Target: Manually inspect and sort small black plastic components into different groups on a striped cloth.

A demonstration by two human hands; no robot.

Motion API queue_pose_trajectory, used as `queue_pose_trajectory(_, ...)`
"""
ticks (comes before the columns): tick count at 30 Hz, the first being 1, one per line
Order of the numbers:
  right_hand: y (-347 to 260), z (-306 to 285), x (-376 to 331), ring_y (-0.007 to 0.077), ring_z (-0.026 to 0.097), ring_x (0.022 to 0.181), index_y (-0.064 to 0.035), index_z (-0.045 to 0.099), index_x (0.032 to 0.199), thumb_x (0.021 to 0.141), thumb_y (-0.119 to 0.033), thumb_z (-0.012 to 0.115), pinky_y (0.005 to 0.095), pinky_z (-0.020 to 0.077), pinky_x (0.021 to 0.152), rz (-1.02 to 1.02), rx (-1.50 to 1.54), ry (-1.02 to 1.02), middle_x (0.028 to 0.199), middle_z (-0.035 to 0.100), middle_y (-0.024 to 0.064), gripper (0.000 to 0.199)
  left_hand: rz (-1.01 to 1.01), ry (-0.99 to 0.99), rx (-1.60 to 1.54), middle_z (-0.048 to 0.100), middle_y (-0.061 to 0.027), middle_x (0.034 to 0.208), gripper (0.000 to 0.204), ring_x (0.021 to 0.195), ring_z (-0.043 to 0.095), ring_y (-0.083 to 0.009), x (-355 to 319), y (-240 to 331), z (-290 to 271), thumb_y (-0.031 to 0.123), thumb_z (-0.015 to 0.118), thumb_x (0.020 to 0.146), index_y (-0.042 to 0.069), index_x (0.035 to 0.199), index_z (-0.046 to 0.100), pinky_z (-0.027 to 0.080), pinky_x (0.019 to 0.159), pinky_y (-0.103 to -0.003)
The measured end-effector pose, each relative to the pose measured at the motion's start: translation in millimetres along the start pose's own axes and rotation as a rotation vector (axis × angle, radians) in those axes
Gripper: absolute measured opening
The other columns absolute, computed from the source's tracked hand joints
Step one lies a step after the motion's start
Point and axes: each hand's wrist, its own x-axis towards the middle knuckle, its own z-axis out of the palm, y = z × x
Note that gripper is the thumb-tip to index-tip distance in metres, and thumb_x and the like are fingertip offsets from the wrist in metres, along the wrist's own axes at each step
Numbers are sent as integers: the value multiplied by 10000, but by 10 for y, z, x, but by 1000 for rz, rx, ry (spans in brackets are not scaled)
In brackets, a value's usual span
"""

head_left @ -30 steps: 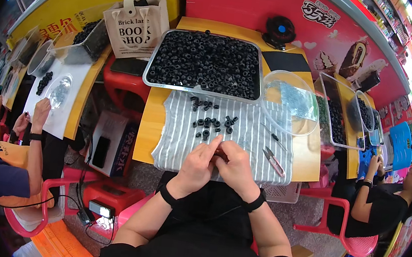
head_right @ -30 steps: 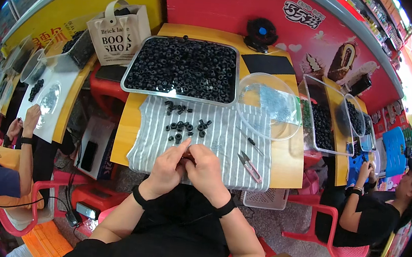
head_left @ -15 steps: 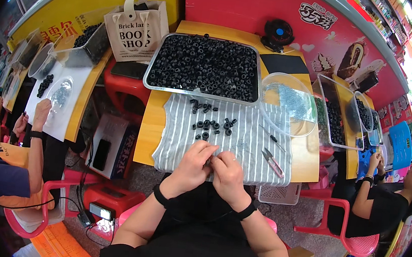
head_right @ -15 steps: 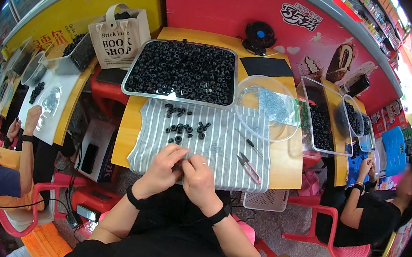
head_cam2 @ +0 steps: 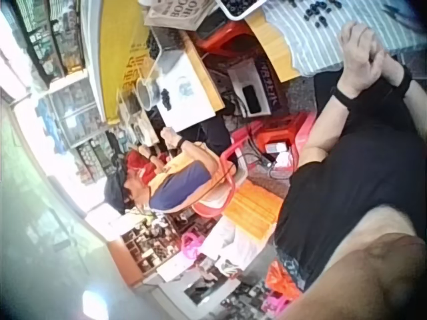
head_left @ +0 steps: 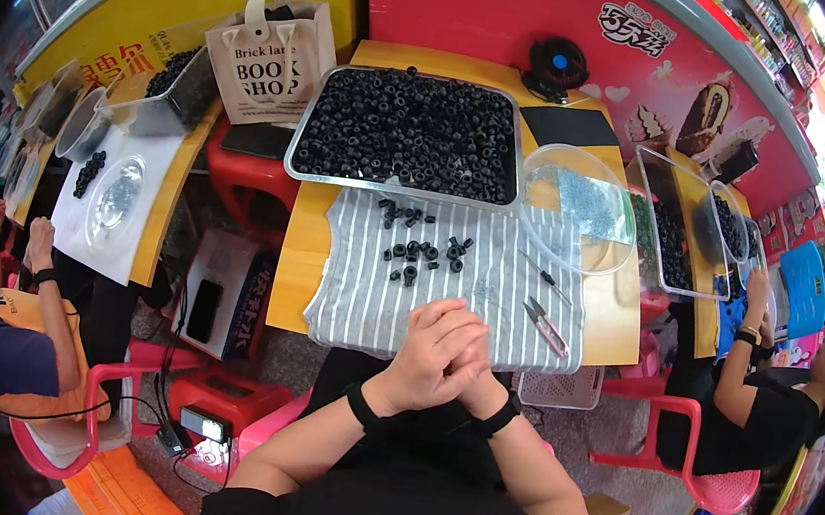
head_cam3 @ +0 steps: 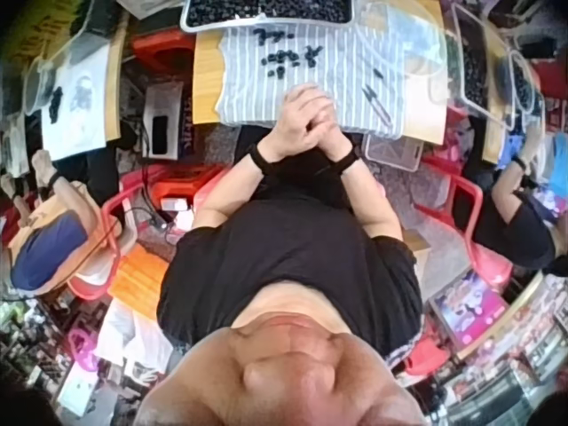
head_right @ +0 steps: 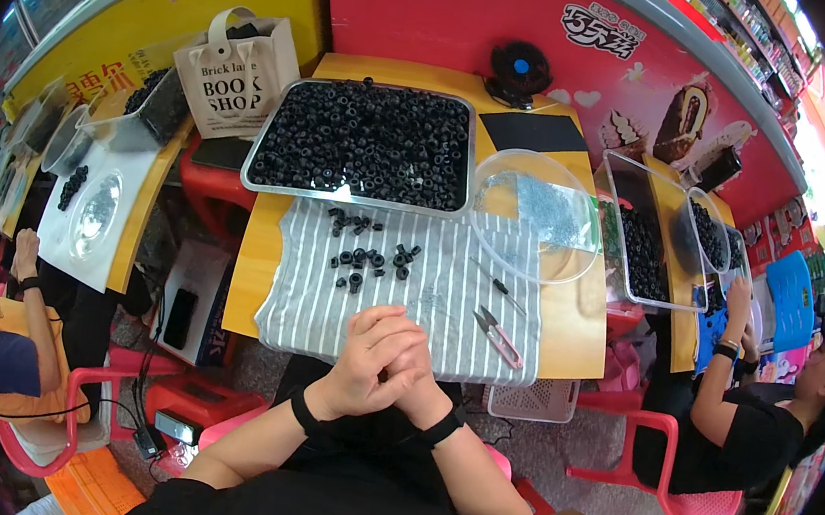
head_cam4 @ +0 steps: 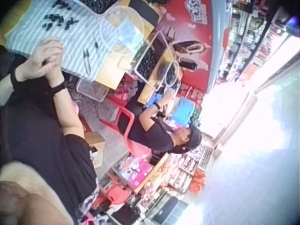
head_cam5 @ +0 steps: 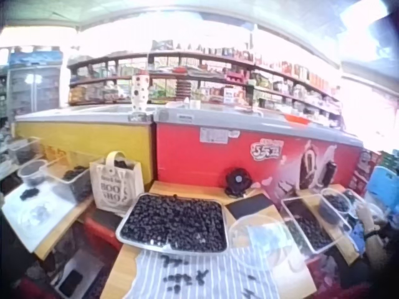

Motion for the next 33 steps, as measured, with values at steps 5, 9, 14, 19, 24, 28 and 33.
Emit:
queue_pose_trajectory(5,69,26,15,285,642,982,-46,630,1112,837,-98,607,384,529,755,108,20,-106,1069,626,127,281,-12,31,-8,643,-108,1183,411,1223,531,-344,-33,-12,37,250,754,798,34,1137,667,374,1030,-446)
queue_pose_trajectory(9,-79,41,46,303,630,937,-31,630,1065,806,-74,625,402,520,733,25,-63,-143,1022,610,133,263,-14,69,-28,644,-126,1174,395,1205,533,-360,-103,-60,23,235,737,790,26,1117,668,391,1037,-451)
queue_pose_trajectory(14,-270,34,97,326,616,882,-13,630,1007,768,-44,648,426,508,707,-81,-185,-184,963,590,141,241,-12,84,-45,641,-139,1176,383,1198,532,-367,-115,-61,13,225,725,792,21,1111,667,391,1058,-458)
queue_pose_trajectory(19,-517,-129,266,349,601,827,5,630,948,730,-14,671,449,496,680,-196,-337,-210,903,570,149,223,-17,-33,-80,630,-148,1203,416,1198,530,-377,-15,2,-113,218,770,772,18,1120,660,402,1048,-461)
queue_pose_trajectory(24,-816,-244,317,318,636,782,0,634,966,812,19,659,408,487,631,42,-443,-50,876,619,156,158,-186,255,-49,659,-168,1124,278,1016,638,-335,-89,-126,-389,96,711,875,-15,1123,653,510,889,-389)
queue_pose_trajectory(28,-1257,-886,389,195,584,679,17,652,918,808,74,651,315,456,591,38,-483,218,789,595,87,124,-328,482,53,680,-141,1010,140,882,661,-249,-256,-427,-518,20,650,922,-29,1050,677,519,810,-322)
queue_pose_trajectory(33,-1551,-2314,810,202,626,705,7,672,1113,846,30,659,343,493,629,28,-888,636,876,614,142,267,-343,537,9,669,-113,947,117,808,634,-189,-269,-454,-480,-7,647,917,-39,1025,679,510,749,-286)
